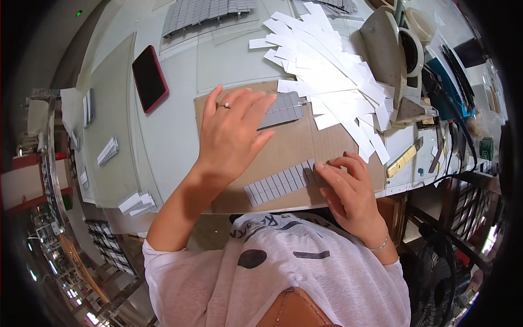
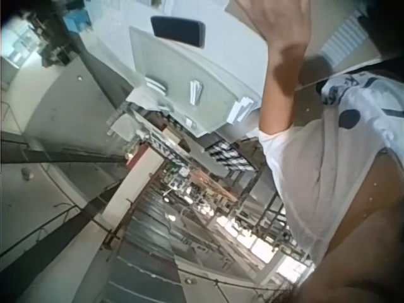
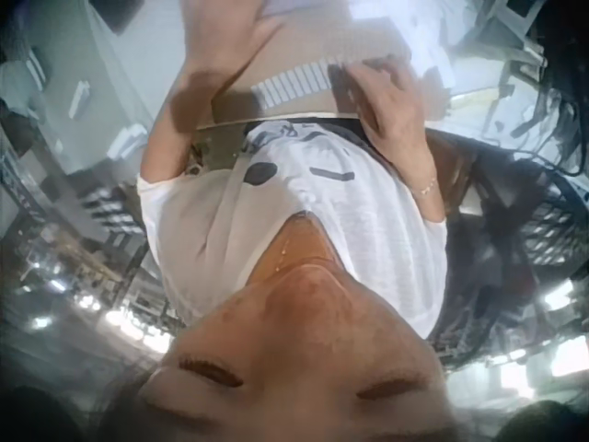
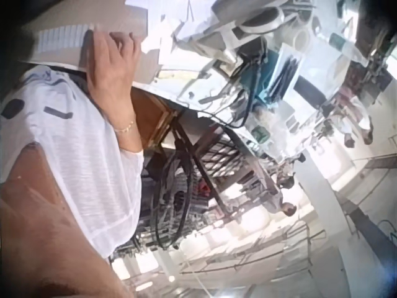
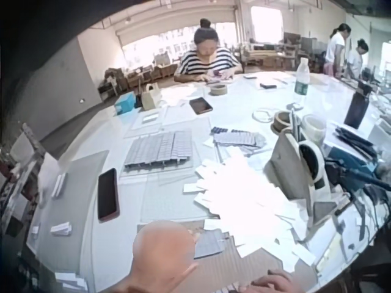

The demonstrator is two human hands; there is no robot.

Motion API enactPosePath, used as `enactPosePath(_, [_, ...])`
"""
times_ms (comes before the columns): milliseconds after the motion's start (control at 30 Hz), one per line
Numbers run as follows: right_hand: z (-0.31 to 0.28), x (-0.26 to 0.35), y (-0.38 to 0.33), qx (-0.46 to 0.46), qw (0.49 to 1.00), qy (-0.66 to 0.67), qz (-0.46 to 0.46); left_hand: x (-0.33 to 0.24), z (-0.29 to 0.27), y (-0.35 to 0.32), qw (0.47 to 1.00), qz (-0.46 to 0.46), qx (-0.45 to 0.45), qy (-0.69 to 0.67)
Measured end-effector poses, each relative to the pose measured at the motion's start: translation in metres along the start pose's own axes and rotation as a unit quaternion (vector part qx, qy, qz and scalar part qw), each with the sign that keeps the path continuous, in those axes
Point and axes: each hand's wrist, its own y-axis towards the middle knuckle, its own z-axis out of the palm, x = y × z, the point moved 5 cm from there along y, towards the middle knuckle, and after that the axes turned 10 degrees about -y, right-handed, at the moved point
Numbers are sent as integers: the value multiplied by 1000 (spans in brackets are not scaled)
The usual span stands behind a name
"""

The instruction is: Assembling small grey rectangular industrial components onto a cardboard sheet using adhesive tape strips.

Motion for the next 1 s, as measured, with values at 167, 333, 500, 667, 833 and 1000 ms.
enactPosePath(167, [-1, -9, 0, -33, 998, 48, 9, 9, 3, -2, 1000, 25, -11, 14])
enactPosePath(333, [-1, -15, 1, -49, 997, 56, 15, 8, 4, 0, 998, 42, -4, 39])
enactPosePath(500, [-2, -19, -2, -62, 995, 67, 28, 8, 2, 1, 999, 20, 5, 28])
enactPosePath(667, [-1, -22, -3, -70, 994, 80, 30, 12, 2, 1, 1000, -1, 17, -3])
enactPosePath(833, [1, -25, -5, -80, 992, 87, 33, 13, 1, 4, 999, -15, 26, -38])
enactPosePath(1000, [1, -25, -4, -86, 992, 91, 31, 7, 2, 7, 1000, 5, 25, 7])
